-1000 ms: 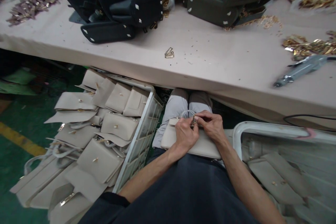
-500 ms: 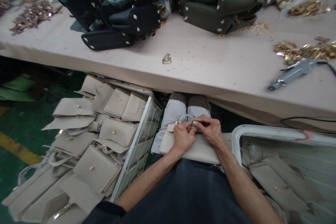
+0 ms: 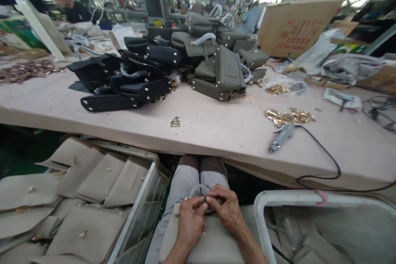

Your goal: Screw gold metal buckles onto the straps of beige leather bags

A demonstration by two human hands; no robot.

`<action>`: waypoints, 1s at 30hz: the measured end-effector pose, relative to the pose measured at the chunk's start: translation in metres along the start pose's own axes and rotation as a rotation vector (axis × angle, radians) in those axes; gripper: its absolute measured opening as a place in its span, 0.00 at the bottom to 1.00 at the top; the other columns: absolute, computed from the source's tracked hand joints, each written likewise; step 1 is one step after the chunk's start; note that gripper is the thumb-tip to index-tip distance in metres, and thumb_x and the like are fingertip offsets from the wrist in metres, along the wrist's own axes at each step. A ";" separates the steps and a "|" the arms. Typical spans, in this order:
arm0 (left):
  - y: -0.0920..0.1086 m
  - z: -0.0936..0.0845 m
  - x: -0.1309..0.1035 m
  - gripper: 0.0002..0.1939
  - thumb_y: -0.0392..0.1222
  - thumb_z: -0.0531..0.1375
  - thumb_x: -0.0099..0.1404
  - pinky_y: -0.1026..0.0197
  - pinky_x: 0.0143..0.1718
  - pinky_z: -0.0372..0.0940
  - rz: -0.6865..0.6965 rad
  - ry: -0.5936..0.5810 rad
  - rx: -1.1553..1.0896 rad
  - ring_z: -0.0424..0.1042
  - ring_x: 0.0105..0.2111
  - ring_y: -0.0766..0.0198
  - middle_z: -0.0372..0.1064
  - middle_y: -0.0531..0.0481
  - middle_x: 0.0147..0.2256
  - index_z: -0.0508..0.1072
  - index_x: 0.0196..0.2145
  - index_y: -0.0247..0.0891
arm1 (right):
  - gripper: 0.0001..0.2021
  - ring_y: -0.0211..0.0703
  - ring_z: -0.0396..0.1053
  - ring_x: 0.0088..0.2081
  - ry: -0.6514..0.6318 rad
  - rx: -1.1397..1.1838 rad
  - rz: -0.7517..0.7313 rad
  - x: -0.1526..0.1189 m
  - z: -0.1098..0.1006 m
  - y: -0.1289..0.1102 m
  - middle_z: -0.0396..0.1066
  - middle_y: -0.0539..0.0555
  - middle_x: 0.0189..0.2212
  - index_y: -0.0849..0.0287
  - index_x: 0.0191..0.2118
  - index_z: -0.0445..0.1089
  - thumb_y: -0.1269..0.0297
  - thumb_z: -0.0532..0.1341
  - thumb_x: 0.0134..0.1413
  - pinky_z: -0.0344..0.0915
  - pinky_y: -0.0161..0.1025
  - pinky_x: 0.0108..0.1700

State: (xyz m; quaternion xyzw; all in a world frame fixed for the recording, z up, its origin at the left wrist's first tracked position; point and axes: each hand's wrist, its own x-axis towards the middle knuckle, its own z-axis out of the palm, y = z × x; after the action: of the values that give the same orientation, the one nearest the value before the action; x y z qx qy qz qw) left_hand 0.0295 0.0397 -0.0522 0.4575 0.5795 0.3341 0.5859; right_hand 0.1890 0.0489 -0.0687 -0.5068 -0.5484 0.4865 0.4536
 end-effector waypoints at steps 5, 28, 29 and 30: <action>-0.002 0.005 0.002 0.24 0.56 0.67 0.59 0.59 0.30 0.72 -0.048 -0.074 -0.239 0.77 0.22 0.58 0.78 0.44 0.29 0.82 0.43 0.33 | 0.08 0.46 0.73 0.38 0.012 0.023 0.017 0.001 -0.001 0.003 0.75 0.55 0.34 0.54 0.36 0.82 0.56 0.69 0.60 0.67 0.39 0.40; -0.029 0.011 0.017 0.36 0.67 0.73 0.46 0.65 0.15 0.57 -0.055 0.074 -0.394 0.65 0.12 0.66 0.77 0.37 0.27 0.79 0.35 0.27 | 0.27 0.55 0.73 0.50 0.492 -0.971 -0.325 0.205 -0.235 -0.088 0.74 0.63 0.51 0.63 0.56 0.74 0.45 0.57 0.64 0.68 0.52 0.58; -0.030 0.011 0.018 0.37 0.68 0.73 0.45 0.65 0.15 0.57 -0.058 0.084 -0.404 0.65 0.12 0.66 0.76 0.37 0.26 0.79 0.35 0.27 | 0.29 0.57 0.70 0.55 0.444 -1.061 -0.299 0.226 -0.240 -0.085 0.72 0.66 0.55 0.65 0.60 0.71 0.46 0.55 0.66 0.65 0.53 0.62; -0.031 0.012 0.019 0.38 0.68 0.74 0.44 0.65 0.15 0.57 -0.059 0.094 -0.416 0.65 0.12 0.66 0.76 0.37 0.26 0.79 0.35 0.27 | 0.31 0.59 0.66 0.60 0.391 -1.143 -0.253 0.247 -0.243 -0.082 0.68 0.68 0.60 0.68 0.63 0.67 0.46 0.54 0.67 0.61 0.52 0.65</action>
State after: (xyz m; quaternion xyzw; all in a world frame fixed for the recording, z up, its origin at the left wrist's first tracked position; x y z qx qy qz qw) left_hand 0.0388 0.0446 -0.0894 0.2935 0.5380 0.4502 0.6494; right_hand 0.4021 0.3116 0.0421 -0.6807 -0.6847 -0.0439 0.2567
